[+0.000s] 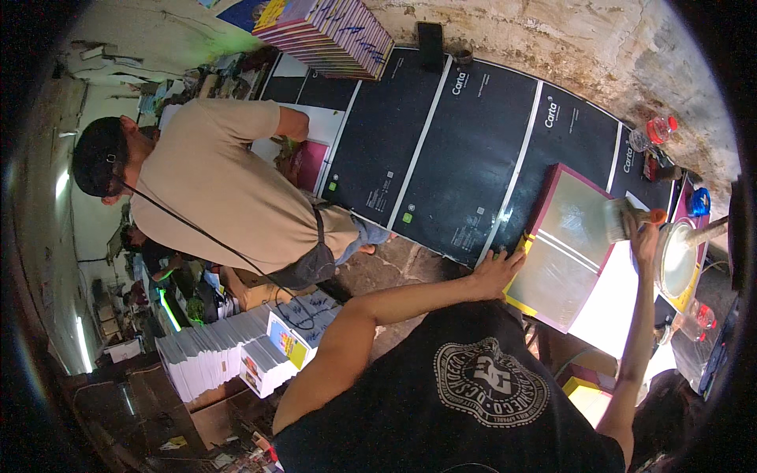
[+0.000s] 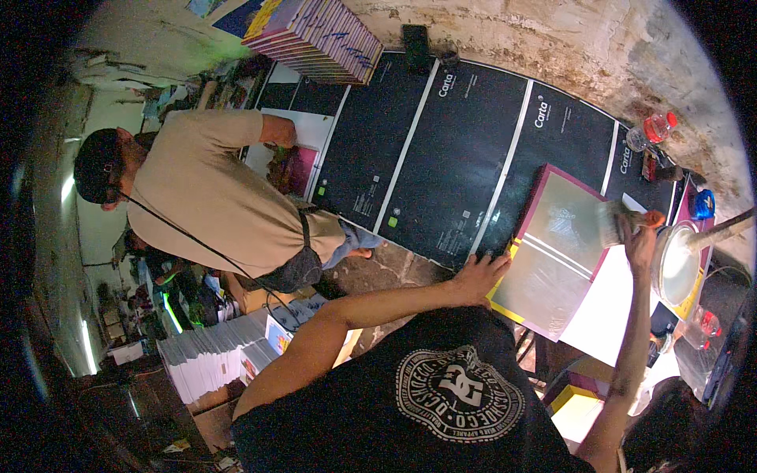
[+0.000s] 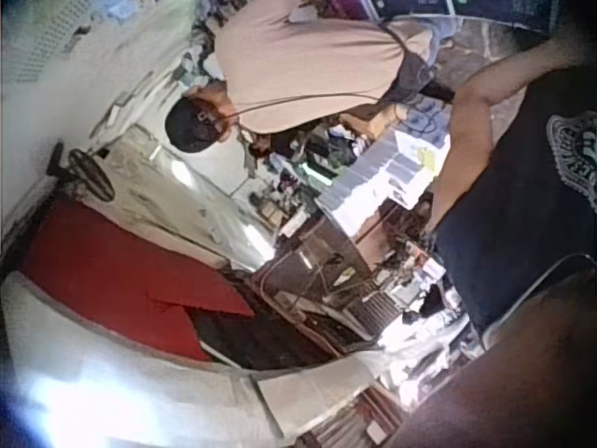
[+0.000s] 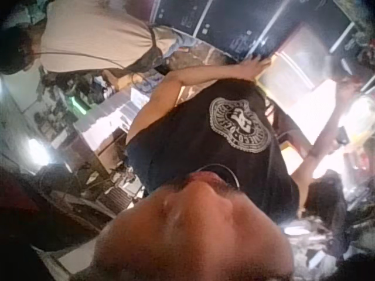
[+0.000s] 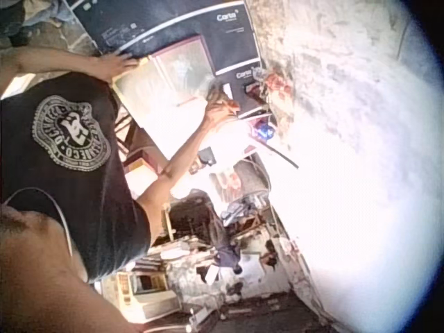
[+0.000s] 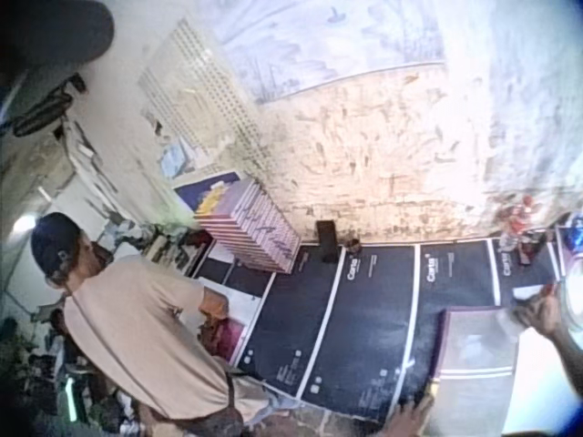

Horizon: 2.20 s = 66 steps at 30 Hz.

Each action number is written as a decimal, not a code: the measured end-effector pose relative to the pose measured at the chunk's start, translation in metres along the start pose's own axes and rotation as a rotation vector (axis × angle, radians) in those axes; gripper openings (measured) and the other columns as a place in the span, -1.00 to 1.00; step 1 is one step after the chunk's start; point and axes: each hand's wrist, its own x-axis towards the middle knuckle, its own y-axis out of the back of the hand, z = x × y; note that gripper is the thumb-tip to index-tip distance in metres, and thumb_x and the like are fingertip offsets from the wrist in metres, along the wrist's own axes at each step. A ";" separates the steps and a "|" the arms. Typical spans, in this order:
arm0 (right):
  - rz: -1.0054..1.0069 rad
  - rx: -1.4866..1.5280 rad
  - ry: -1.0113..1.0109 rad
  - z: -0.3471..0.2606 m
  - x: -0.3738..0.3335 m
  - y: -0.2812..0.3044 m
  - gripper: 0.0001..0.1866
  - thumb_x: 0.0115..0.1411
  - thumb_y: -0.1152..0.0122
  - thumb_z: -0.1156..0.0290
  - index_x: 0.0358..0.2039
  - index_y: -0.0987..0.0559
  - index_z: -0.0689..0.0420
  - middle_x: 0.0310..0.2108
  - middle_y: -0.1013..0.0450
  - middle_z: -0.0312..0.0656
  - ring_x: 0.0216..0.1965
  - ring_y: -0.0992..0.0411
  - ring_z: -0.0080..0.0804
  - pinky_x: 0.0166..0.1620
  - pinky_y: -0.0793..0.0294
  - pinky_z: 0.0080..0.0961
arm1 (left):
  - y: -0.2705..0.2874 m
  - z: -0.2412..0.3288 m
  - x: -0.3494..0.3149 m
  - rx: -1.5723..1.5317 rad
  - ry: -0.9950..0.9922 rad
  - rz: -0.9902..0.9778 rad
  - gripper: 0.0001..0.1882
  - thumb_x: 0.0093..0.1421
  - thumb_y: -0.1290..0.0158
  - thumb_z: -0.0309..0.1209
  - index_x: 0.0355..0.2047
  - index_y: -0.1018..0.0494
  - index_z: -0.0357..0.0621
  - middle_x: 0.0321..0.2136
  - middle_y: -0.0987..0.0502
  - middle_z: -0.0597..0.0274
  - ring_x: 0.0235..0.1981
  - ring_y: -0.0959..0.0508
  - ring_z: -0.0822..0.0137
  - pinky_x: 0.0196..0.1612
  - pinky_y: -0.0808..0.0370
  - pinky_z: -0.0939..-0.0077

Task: The person applies glue to the inside of book covers using a brush, dipping it into a bucket of glue and spreading it across the paper surfaces.

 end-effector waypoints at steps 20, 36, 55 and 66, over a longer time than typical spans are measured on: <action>0.441 0.147 -0.520 -0.099 -0.163 -0.023 -0.75 0.15 -0.37 0.33 -0.42 -0.64 0.31 -0.50 -0.60 -0.05 -0.46 -0.60 -0.19 -0.37 -0.53 -0.40 | 0.025 -0.002 -0.007 0.155 -0.017 -0.020 0.22 -0.15 -0.39 0.15 0.36 -0.05 -0.23 0.35 -0.07 0.09 0.15 -0.37 0.00 0.04 -0.40 -0.16; 0.432 0.160 -0.750 -0.167 -0.285 -0.043 -0.74 0.13 -0.40 0.31 -0.46 -0.62 0.29 -0.56 -0.55 -0.07 -0.53 -0.47 -0.44 -0.36 -0.49 -0.38 | 0.012 -0.016 -0.004 0.148 -0.096 0.071 0.29 -0.20 -0.30 0.32 0.34 -0.08 -0.33 0.35 -0.11 0.06 0.03 -0.44 0.06 -0.07 -0.39 -0.11; 0.412 0.043 -0.238 -0.200 -0.057 -0.057 -0.38 -0.04 -0.27 0.43 0.13 -0.56 -0.09 -0.10 -0.49 -0.17 -0.08 -0.43 -0.16 0.00 -0.38 -0.23 | 0.199 0.054 0.287 -0.003 -0.181 -0.727 -0.05 0.16 0.75 0.54 0.47 0.30 0.44 0.39 -0.17 0.14 0.48 0.07 0.11 0.44 0.08 -0.12; 0.288 0.064 -0.066 -0.237 -0.021 -0.105 -0.58 -0.01 -0.24 0.43 -0.05 -0.61 -0.04 -0.20 -0.47 -0.25 -0.14 -0.45 -0.25 -0.05 -0.38 -0.28 | 0.192 0.047 0.321 0.001 -0.112 -0.851 0.09 0.04 0.66 0.66 0.49 0.32 0.43 0.41 -0.17 0.18 -0.43 -0.28 0.27 -0.20 -0.31 0.19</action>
